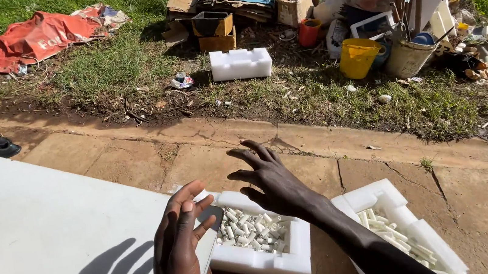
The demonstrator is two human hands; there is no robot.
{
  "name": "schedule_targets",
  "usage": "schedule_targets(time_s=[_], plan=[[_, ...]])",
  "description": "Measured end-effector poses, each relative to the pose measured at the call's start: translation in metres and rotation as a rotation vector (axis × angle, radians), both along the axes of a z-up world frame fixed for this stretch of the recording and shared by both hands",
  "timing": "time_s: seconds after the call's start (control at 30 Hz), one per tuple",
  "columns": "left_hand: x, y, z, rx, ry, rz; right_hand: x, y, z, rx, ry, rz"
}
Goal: Emptying a jar of seeds onto a table and sorting through them by hand.
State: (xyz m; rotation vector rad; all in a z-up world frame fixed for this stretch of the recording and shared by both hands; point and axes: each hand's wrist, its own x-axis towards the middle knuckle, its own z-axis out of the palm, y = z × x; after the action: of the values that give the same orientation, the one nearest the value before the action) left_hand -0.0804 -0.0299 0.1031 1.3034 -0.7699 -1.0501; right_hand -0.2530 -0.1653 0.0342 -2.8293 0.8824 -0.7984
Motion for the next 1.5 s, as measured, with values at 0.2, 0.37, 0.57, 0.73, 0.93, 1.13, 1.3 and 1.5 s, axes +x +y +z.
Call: schedule_targets(time_s=[0.2, 0.37, 0.57, 0.73, 0.93, 1.13, 1.3, 1.5], plan=[[0.028, 0.039, -0.004, -0.041, -0.133, 0.050, 0.054, 0.042, 0.049, 0.009, -0.251, 0.175], [0.066, 0.066, -0.011, 0.019, -0.273, 0.218, 0.126, 0.065, 0.067, 0.169, -0.319, 0.468], [0.121, 0.146, -0.007, 0.103, -0.365, 0.360, 0.239, 0.070, 0.033, 0.535, -0.341, 0.631], [0.179, 0.193, -0.029, 0.188, -0.342, 0.561, 0.367, 0.021, -0.027, 0.843, -0.385, 0.724], [0.228, 0.227, -0.049, 0.316, -0.471, 0.693, 0.444, 0.019, -0.032, 1.152, -0.484, 0.721], [0.262, 0.226, -0.069, 0.175, -0.610, 0.616, 0.444, 0.041, -0.027, 1.023, -0.501, 0.598], [0.284, 0.220, -0.083, 0.001, -0.648, 0.557, 0.417, 0.081, -0.016, 1.081, -0.297, 0.859], [0.281, 0.221, -0.076, -0.050, -0.558, 0.592, 0.396, 0.125, 0.003, 0.931, -0.198, 1.011]])
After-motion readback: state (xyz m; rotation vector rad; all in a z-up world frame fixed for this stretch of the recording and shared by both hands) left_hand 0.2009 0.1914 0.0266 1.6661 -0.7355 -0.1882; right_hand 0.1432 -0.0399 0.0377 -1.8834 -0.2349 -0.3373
